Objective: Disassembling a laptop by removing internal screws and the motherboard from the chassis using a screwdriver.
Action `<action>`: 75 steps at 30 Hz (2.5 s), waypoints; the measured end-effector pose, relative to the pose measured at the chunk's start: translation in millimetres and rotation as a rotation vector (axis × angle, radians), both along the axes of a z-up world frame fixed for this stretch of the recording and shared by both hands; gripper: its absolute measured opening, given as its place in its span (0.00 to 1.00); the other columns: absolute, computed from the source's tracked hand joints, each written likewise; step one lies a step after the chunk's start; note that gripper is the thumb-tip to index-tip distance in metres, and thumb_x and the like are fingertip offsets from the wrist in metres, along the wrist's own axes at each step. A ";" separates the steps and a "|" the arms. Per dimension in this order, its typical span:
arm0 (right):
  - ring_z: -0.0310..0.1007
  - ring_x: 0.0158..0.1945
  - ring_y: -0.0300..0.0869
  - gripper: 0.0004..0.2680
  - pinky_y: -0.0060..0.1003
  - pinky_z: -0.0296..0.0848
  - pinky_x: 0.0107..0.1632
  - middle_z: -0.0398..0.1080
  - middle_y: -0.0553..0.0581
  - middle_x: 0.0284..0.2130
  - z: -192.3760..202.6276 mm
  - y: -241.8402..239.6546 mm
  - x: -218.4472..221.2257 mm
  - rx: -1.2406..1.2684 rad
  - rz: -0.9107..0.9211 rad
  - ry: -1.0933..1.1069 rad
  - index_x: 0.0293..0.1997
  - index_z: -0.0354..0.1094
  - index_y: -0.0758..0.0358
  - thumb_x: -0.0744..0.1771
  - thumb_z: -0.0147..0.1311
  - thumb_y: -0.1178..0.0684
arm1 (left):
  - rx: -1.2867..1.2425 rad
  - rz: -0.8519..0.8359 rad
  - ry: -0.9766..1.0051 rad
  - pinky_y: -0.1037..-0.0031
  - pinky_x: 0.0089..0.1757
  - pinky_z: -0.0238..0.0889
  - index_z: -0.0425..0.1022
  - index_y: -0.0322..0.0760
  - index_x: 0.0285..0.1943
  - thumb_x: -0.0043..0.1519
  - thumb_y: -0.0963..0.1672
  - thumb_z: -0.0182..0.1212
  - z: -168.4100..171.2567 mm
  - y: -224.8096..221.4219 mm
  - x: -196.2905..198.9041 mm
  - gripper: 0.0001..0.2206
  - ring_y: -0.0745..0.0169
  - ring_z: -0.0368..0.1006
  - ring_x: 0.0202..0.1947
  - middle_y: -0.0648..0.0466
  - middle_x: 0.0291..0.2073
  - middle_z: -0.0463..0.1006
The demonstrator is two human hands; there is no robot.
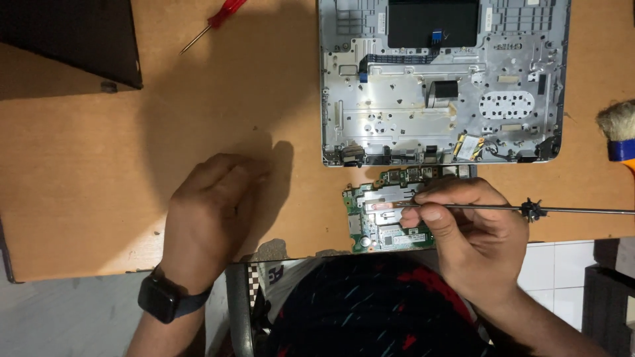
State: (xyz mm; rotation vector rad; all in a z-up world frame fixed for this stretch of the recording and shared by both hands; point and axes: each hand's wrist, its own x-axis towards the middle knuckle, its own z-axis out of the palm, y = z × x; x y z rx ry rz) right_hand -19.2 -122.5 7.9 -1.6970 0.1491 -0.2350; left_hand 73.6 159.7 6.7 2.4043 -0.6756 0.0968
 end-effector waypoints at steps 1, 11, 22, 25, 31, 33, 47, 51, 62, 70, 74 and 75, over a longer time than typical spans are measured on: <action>0.82 0.33 0.42 0.02 0.32 0.83 0.38 0.74 0.61 0.30 -0.4 -0.4 0.3 0.001 -0.001 0.000 0.42 0.65 0.66 0.69 0.53 0.60 | 0.001 -0.001 0.000 0.65 0.44 0.70 0.81 0.32 0.50 0.63 0.35 0.59 -0.7 0.3 0.9 0.10 0.48 0.76 0.45 0.47 0.47 0.81; 0.83 0.34 0.43 0.02 0.32 0.84 0.40 0.74 0.62 0.32 -1.4 -0.1 2.6 0.005 0.008 -0.002 0.42 0.65 0.68 0.69 0.53 0.61 | 0.198 0.041 -0.250 0.59 0.38 0.62 0.78 0.33 0.43 0.60 0.38 0.64 1.5 -5.2 18.0 0.05 0.41 0.69 0.34 0.44 0.37 0.76; 0.83 0.34 0.44 0.02 0.35 0.86 0.42 0.73 0.62 0.34 -7.4 -2.6 -1.1 0.031 -0.025 0.012 0.43 0.66 0.69 0.69 0.54 0.62 | -0.010 0.218 -0.112 0.66 0.36 0.64 0.79 0.32 0.38 0.61 0.34 0.53 22.4 -17.8 13.2 0.08 0.53 0.72 0.32 0.49 0.31 0.79; 0.83 0.34 0.43 0.02 0.33 0.84 0.41 0.74 0.62 0.33 -4.3 -2.5 0.4 0.022 -0.016 -0.011 0.43 0.66 0.69 0.69 0.54 0.62 | -0.066 0.290 -0.121 0.67 0.37 0.67 0.82 0.31 0.40 0.61 0.35 0.59 20.3 -11.2 2.6 0.06 0.52 0.77 0.35 0.46 0.34 0.82; 0.83 0.36 0.45 0.03 0.34 0.87 0.44 0.75 0.65 0.33 2.5 -4.4 -8.9 0.014 0.004 0.005 0.44 0.67 0.72 0.68 0.54 0.63 | -0.612 0.317 0.510 0.79 0.44 0.71 0.80 0.39 0.37 0.60 0.38 0.69 3.5 -34.6 -39.2 0.03 0.70 0.78 0.37 0.56 0.34 0.84; 0.82 0.38 0.46 0.04 0.36 0.86 0.46 0.75 0.66 0.34 11.4 -5.7 -10.4 0.036 0.080 -0.019 0.45 0.67 0.73 0.69 0.50 0.61 | -0.971 0.107 0.802 0.79 0.41 0.77 0.81 0.33 0.42 0.61 0.36 0.67 -5.4 -54.9 -52.5 0.04 0.65 0.82 0.34 0.49 0.35 0.86; 0.84 0.35 0.43 0.03 0.32 0.84 0.43 0.77 0.59 0.32 22.0 -11.8 -19.3 -0.186 0.174 -0.172 0.43 0.69 0.64 0.68 0.52 0.59 | -1.283 -0.174 0.918 0.70 0.47 0.78 0.77 0.36 0.44 0.64 0.40 0.67 -8.5 -108.5 -58.9 0.04 0.59 0.79 0.43 0.49 0.40 0.81; 0.83 0.34 0.42 0.02 0.32 0.83 0.42 0.77 0.56 0.33 21.4 -10.6 -17.0 -0.215 0.161 -0.190 0.41 0.70 0.64 0.68 0.53 0.60 | -1.311 -0.201 0.890 0.73 0.47 0.74 0.78 0.40 0.43 0.63 0.42 0.68 -9.7 -113.7 -58.9 0.04 0.63 0.78 0.41 0.53 0.39 0.80; 0.82 0.33 0.41 0.02 0.31 0.82 0.42 0.77 0.56 0.29 23.2 -10.6 -12.9 -0.209 0.172 -0.169 0.41 0.70 0.62 0.68 0.53 0.59 | -1.400 -0.176 0.934 0.72 0.46 0.75 0.78 0.39 0.43 0.63 0.41 0.69 -20.1 -120.7 -63.3 0.04 0.62 0.78 0.41 0.52 0.38 0.81; 0.81 0.32 0.39 0.03 0.30 0.80 0.40 0.78 0.55 0.29 24.0 -8.0 -11.0 -0.192 0.169 -0.173 0.40 0.70 0.62 0.69 0.51 0.57 | -1.365 -0.167 0.903 0.74 0.46 0.74 0.77 0.40 0.43 0.61 0.41 0.70 -22.9 -122.3 -64.1 0.06 0.64 0.77 0.40 0.54 0.38 0.80; 0.82 0.32 0.40 0.02 0.30 0.80 0.40 0.78 0.56 0.29 22.9 -7.5 -13.2 -0.199 0.149 -0.169 0.40 0.70 0.63 0.68 0.52 0.59 | -1.414 -0.195 0.912 0.76 0.43 0.74 0.75 0.41 0.42 0.61 0.39 0.70 -21.3 -122.8 -64.6 0.07 0.65 0.75 0.40 0.53 0.37 0.77; 0.83 0.33 0.40 0.02 0.31 0.81 0.42 0.78 0.57 0.30 22.5 -7.9 -14.1 -0.202 0.146 -0.162 0.39 0.70 0.62 0.68 0.53 0.59 | -1.426 -0.209 0.915 0.77 0.42 0.75 0.75 0.41 0.42 0.61 0.39 0.70 -20.6 -122.7 -64.6 0.07 0.66 0.75 0.39 0.53 0.37 0.77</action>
